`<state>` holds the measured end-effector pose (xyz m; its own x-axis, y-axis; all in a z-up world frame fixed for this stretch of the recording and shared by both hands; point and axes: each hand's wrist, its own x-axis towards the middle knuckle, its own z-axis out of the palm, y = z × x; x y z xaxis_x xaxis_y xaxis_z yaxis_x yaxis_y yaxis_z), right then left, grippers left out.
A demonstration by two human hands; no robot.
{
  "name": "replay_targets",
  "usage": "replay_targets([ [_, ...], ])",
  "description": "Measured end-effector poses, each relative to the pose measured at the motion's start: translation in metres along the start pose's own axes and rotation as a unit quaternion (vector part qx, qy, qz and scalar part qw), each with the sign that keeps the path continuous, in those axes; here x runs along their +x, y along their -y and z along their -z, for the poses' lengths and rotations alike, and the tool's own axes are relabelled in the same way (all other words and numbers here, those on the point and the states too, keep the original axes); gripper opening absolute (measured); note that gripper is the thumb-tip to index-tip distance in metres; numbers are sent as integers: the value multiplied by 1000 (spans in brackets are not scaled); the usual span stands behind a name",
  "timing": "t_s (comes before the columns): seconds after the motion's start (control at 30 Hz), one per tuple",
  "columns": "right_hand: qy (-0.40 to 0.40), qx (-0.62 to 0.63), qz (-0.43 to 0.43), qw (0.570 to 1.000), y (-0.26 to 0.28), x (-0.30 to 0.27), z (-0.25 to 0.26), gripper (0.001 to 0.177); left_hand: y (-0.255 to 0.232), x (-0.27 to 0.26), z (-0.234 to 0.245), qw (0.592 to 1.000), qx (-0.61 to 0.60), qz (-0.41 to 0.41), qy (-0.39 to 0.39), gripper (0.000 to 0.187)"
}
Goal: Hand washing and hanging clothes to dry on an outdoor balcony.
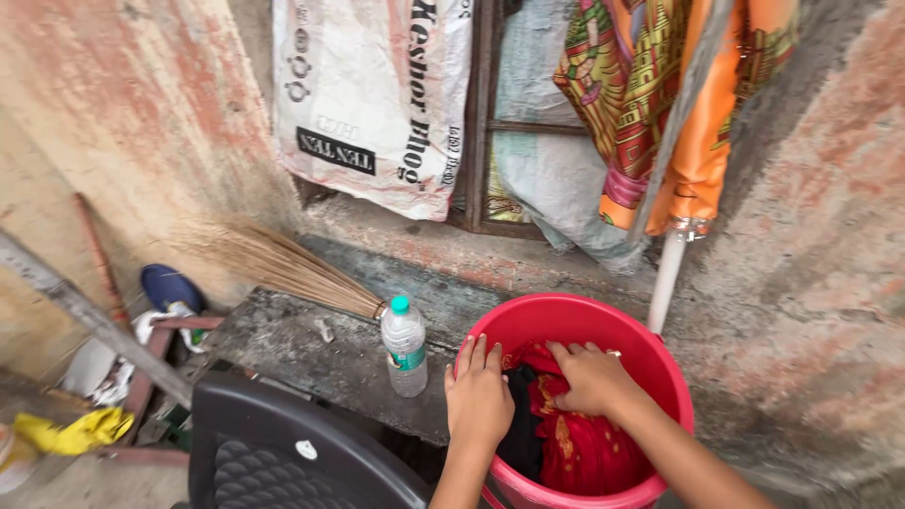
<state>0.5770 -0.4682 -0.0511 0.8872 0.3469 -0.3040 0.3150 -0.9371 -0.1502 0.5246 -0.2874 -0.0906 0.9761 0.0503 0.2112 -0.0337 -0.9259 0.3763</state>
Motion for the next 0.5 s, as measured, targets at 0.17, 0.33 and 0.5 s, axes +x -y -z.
replay_targets([
  [0.17, -35, -17, 157, 987, 1, -10, -14, 72, -10, 5, 26, 999, -11, 40, -4, 47],
  [0.33, -51, 22, 313, 948, 18, -45, -28, 55, 3, 4, 15, 997, -44, 37, -56, 41],
  [0.5, -65, 23, 407, 911, 25, -50, -42, 62, -2, -1, 27, 994, -55, 22, -89, 36],
])
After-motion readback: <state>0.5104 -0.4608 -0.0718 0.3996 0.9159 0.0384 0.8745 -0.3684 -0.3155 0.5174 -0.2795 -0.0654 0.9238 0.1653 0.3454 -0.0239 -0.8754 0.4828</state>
